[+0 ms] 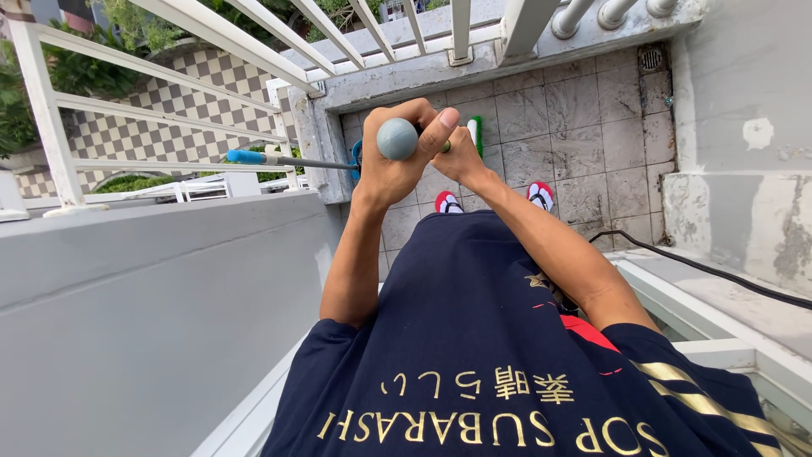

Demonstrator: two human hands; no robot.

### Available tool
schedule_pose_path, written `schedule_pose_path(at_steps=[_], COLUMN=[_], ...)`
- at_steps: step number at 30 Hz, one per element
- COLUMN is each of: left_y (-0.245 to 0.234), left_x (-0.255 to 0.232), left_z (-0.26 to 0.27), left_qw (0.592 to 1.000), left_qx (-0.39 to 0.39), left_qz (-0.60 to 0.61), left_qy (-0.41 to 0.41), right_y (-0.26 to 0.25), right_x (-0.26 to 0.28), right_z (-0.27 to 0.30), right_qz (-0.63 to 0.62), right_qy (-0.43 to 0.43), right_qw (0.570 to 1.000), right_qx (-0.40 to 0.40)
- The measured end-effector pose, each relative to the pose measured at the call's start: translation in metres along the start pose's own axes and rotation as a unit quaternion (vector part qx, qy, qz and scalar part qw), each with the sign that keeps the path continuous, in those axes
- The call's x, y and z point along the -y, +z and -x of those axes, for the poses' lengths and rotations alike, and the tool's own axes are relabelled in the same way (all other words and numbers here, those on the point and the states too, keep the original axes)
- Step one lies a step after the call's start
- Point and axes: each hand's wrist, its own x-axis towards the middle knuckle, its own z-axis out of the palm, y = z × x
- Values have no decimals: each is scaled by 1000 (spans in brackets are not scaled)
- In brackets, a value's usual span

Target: Repairing the handle attachment of a cleaning tool on a balcony.

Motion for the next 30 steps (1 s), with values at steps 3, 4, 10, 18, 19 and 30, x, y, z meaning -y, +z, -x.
schedule_pose_path(at_steps=[3, 4, 10, 18, 19, 30], left_y=[-9, -11, -26, -34, -33, -16], left_x=[-3, -4, -3, -4, -4, -14], left_z=[0, 0, 3, 7, 7, 14], left_qw=[1000, 1000, 1000, 999, 999, 997], left_qx=[10, 15, 21, 38, 42, 5], left_qz=[5, 7, -6, -13, -11, -11], left_qy=[0, -3, 20, 33, 32, 73], right_y=[5, 6, 23, 38, 38, 23], right_x=[20, 29, 39, 43, 44, 37], right_z=[-4, -4, -14, -15, -14, -8], right_qz=[-43, -77, -107, -144, -154, -139], right_qy=[-8, -30, -100, -98, -94, -133], right_qw=[999, 997, 989, 985, 984, 980], right_qx=[6, 7, 6, 5, 5, 52])
